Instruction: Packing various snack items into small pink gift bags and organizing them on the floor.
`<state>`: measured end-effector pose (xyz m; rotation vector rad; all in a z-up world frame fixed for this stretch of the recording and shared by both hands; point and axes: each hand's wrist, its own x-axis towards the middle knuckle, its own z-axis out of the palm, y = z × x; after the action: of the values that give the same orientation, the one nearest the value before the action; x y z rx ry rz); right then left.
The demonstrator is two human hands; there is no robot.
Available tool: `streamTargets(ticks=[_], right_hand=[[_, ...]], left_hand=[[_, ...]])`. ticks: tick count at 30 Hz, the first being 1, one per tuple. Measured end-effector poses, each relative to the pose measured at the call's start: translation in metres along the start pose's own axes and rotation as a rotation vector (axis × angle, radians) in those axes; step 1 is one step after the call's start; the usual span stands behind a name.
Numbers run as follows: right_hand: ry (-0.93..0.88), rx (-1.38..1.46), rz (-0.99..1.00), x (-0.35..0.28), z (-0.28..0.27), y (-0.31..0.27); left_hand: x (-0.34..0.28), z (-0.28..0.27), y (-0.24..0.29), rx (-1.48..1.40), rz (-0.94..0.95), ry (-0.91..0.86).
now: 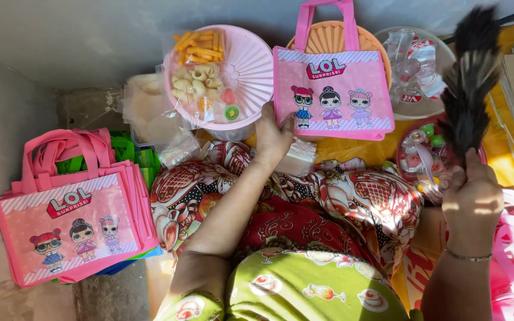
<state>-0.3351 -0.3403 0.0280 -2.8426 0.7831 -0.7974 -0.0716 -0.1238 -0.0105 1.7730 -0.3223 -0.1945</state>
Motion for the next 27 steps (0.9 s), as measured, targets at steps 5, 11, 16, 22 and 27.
streamTargets(ticks=[5,11,16,22,27], right_hand=[[-0.156,-0.104,-0.120,-0.024,0.033,-0.046],[-0.639,-0.176,0.101,0.006,0.012,-0.031],[-0.049,-0.024,0.062,0.002,0.001,-0.008],[-0.407,0.211,0.010,0.000,-0.025,-0.075],[-0.263,0.005,0.155,-0.004,0.002,-0.009]], left_hand=[[0.004,0.010,-0.007,0.113,-0.015,-0.029],[0.000,0.007,-0.003,0.343,0.137,0.009],[-0.011,0.009,0.016,0.797,0.521,0.223],[0.004,0.029,0.001,0.769,0.695,-0.427],[0.016,0.014,0.041,0.845,0.536,-0.611]])
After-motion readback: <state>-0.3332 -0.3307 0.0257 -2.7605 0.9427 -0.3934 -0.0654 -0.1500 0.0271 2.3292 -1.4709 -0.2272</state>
